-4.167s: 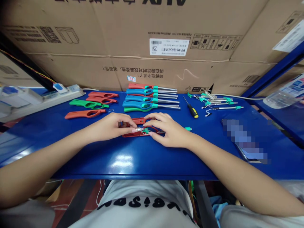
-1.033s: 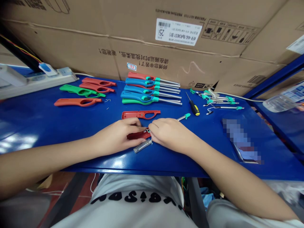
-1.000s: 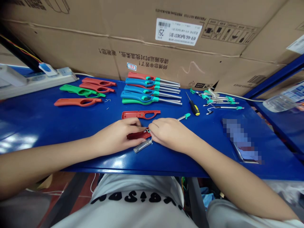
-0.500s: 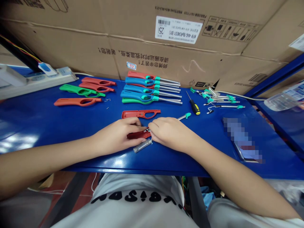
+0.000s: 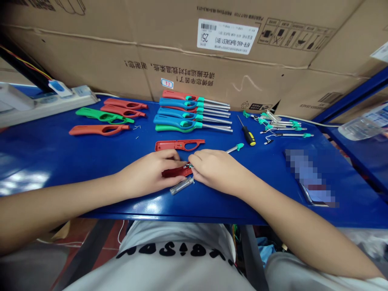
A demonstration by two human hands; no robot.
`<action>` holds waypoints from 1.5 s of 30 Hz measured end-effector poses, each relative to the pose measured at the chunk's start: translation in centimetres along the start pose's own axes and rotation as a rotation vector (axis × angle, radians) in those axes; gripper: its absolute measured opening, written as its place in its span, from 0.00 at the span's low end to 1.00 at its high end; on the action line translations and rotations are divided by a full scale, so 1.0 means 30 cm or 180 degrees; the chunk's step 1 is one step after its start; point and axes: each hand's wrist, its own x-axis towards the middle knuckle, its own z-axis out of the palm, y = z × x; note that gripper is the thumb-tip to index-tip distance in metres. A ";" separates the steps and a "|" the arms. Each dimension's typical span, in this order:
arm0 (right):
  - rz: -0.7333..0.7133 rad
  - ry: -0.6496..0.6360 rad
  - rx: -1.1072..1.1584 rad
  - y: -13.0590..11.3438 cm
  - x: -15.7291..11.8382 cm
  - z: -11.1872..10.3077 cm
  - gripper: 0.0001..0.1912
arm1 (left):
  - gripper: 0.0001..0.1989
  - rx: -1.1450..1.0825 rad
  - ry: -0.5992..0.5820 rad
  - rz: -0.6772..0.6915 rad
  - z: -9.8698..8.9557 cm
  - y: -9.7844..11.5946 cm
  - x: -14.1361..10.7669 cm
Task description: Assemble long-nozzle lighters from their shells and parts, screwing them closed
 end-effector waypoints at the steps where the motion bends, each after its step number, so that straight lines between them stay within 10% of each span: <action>1: -0.0047 -0.0007 -0.0079 -0.001 0.000 0.002 0.07 | 0.12 0.0025 -0.0008 -0.0003 0.000 0.001 0.000; 31: -0.0161 -0.0088 0.0002 0.002 0.004 -0.002 0.09 | 0.17 0.0827 0.0031 0.0372 0.009 0.003 -0.007; 45: 0.0763 0.0033 0.0507 -0.040 0.002 0.010 0.03 | 0.16 0.0877 0.0097 0.0323 0.011 0.008 -0.006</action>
